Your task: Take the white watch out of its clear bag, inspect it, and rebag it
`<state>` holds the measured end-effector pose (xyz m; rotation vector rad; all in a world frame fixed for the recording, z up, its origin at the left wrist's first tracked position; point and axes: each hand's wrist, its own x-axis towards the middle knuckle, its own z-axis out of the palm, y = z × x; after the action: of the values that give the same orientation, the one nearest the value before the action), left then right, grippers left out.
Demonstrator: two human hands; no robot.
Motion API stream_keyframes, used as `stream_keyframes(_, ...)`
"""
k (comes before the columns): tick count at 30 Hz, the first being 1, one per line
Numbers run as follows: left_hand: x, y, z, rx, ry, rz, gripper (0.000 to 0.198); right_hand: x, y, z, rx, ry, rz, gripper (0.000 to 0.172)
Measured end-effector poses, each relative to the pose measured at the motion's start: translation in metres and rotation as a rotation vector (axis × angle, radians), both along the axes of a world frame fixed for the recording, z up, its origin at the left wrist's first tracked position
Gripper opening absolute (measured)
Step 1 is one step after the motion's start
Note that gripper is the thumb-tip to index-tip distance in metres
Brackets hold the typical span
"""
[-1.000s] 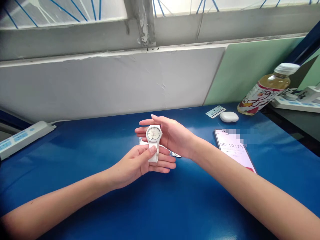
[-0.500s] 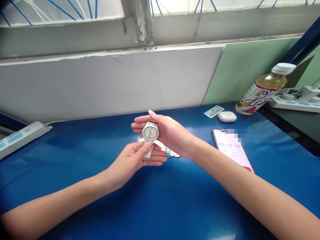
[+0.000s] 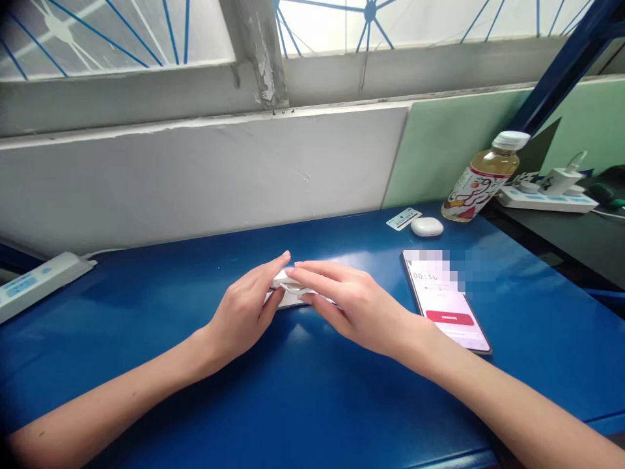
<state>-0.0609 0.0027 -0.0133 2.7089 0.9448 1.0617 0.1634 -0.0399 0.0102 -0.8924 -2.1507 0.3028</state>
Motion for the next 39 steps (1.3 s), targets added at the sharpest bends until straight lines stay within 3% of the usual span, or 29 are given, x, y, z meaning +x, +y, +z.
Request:
stream_keyframes(3, 0.003, -0.001, -0.006, 0.188, 0.069, -0.004, 0.033, 0.001, -0.002, -0.01, 0.046, -0.012, 0.011, 0.039)
stream_keyframes(5, 0.004, -0.001, -0.007, 0.214, 0.082, -0.001, 0.035, 0.003, -0.002, -0.01, 0.045, -0.02, 0.006, 0.034)
stream_keyframes(12, -0.005, 0.011, -0.017, -0.085, 0.204, -0.011, 0.08, 0.028, 0.007, -0.005, 0.099, -0.098, -0.145, 0.024)
stream_keyframes(17, -0.01, 0.019, -0.023, -0.242, 0.306, -0.067, 0.06, 0.051, 0.017, -0.005, -0.017, -0.274, -0.158, 0.024)
stream_keyframes(23, -0.011, 0.018, -0.02, -0.244, 0.263, -0.071, 0.05, 0.065, 0.021, 0.001, -0.19, -0.465, -0.145, 0.023)
stream_keyframes(30, -0.011, 0.015, -0.02, -0.22, 0.203, -0.084, 0.046, 0.065, 0.022, 0.002, -0.152, -0.451, -0.115, 0.022)
stream_keyframes(39, -0.01, 0.014, -0.02, -0.186, 0.138, -0.074, 0.042, 0.041, 0.019, -0.027, -0.021, -0.399, -0.096, 0.026)
